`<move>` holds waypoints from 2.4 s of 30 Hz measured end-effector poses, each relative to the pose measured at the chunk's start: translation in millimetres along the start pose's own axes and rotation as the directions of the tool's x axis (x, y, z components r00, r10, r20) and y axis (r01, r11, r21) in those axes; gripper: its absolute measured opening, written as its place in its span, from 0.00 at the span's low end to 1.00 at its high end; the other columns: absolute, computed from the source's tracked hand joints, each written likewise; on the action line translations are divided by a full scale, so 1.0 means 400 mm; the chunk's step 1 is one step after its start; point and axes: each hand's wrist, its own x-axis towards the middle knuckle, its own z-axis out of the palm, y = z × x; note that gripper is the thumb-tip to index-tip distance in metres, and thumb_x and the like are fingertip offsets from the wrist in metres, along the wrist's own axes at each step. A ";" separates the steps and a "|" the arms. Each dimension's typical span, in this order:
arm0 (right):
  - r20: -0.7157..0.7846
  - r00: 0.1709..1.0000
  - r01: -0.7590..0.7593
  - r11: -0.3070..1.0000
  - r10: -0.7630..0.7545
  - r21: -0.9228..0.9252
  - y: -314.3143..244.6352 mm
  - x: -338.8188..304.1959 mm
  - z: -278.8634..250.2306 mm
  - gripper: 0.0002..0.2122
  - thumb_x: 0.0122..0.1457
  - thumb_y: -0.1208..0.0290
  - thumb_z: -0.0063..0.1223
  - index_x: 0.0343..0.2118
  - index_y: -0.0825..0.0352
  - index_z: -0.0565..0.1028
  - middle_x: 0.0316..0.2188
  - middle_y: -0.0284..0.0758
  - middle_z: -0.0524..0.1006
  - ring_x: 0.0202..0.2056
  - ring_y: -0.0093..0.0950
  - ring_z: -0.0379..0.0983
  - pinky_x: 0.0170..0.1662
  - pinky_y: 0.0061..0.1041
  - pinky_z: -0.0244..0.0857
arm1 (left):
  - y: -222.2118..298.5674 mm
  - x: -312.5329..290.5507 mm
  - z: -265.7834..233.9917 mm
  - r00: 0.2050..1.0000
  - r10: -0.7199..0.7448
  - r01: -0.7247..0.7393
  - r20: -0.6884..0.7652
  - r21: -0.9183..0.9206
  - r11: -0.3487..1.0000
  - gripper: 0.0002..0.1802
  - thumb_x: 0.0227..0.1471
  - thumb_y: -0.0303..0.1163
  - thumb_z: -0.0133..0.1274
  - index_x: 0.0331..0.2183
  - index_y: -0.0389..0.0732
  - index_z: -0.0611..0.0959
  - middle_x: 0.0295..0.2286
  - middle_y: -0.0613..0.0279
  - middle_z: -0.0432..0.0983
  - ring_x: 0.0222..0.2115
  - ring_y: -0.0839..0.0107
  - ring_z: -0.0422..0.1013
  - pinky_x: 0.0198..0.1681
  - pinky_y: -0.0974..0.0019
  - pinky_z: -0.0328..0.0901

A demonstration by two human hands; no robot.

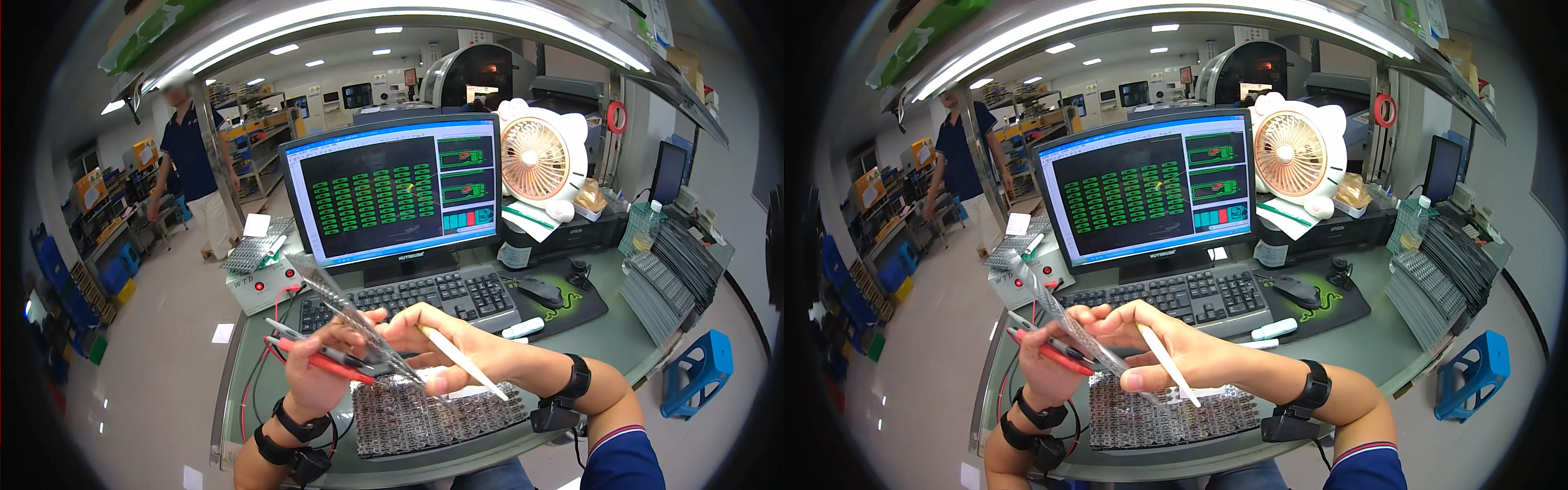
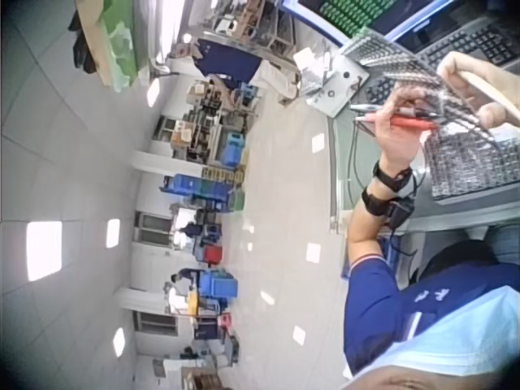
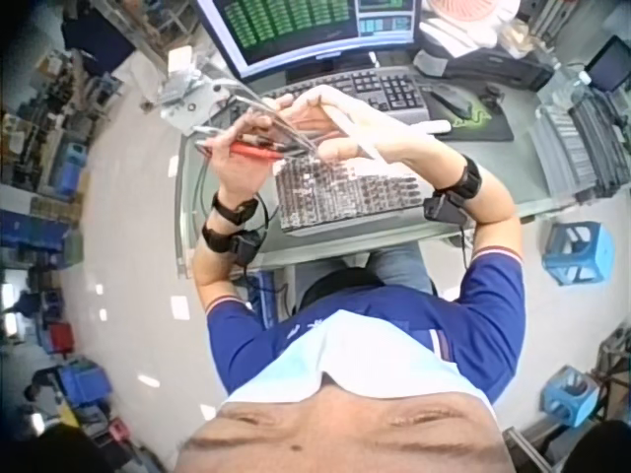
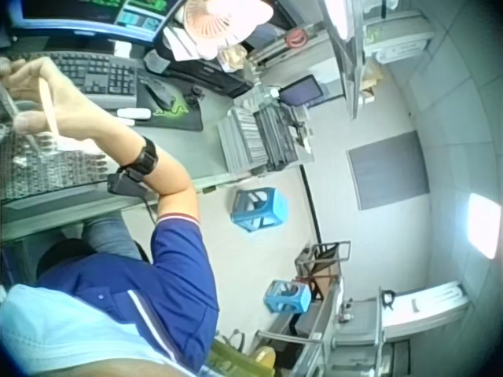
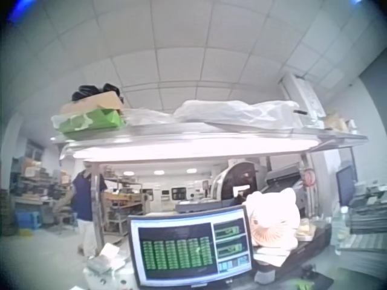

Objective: Testing a printed circuit board using multimeter probes and a computer test interface.

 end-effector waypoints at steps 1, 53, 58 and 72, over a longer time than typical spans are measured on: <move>-0.007 1.000 -0.013 0.998 0.013 -0.056 -0.008 -0.009 0.001 0.32 0.56 0.62 0.63 0.58 0.65 0.58 0.63 0.45 0.57 0.66 0.39 0.51 0.64 0.44 0.52 | 0.011 0.002 -0.003 1.000 0.027 -0.025 0.013 -0.103 0.994 0.31 0.53 0.51 0.39 0.38 0.29 0.79 0.49 0.42 0.70 0.51 0.53 0.68 0.58 0.53 0.58; 0.031 0.970 0.121 0.367 -0.242 -0.922 0.077 -0.103 -0.136 0.14 0.48 0.67 0.66 0.35 0.62 0.72 0.28 0.32 0.74 0.33 0.35 0.72 0.35 0.34 0.66 | 0.045 -0.026 0.132 0.698 -0.716 0.643 -0.009 0.448 0.621 0.13 0.56 0.34 0.56 0.39 0.39 0.73 0.35 0.68 0.71 0.34 0.84 0.67 0.37 0.76 0.63; 0.032 0.978 0.095 0.308 -0.205 -0.947 0.062 -0.105 -0.125 0.14 0.49 0.67 0.65 0.35 0.61 0.72 0.27 0.31 0.73 0.33 0.34 0.72 0.37 0.34 0.66 | 0.042 -0.029 0.131 0.707 -0.707 0.632 -0.004 0.453 0.629 0.13 0.56 0.34 0.57 0.39 0.39 0.73 0.35 0.68 0.70 0.35 0.84 0.67 0.38 0.76 0.63; 0.022 0.991 0.052 0.221 -0.133 -0.974 0.048 -0.116 -0.109 0.12 0.52 0.64 0.62 0.34 0.61 0.70 0.27 0.30 0.70 0.33 0.31 0.70 0.37 0.32 0.63 | 0.024 -0.025 0.122 0.692 -0.704 0.722 -0.158 0.177 0.669 0.15 0.55 0.25 0.55 0.41 0.36 0.67 0.39 0.60 0.64 0.43 0.70 0.72 0.43 0.59 0.78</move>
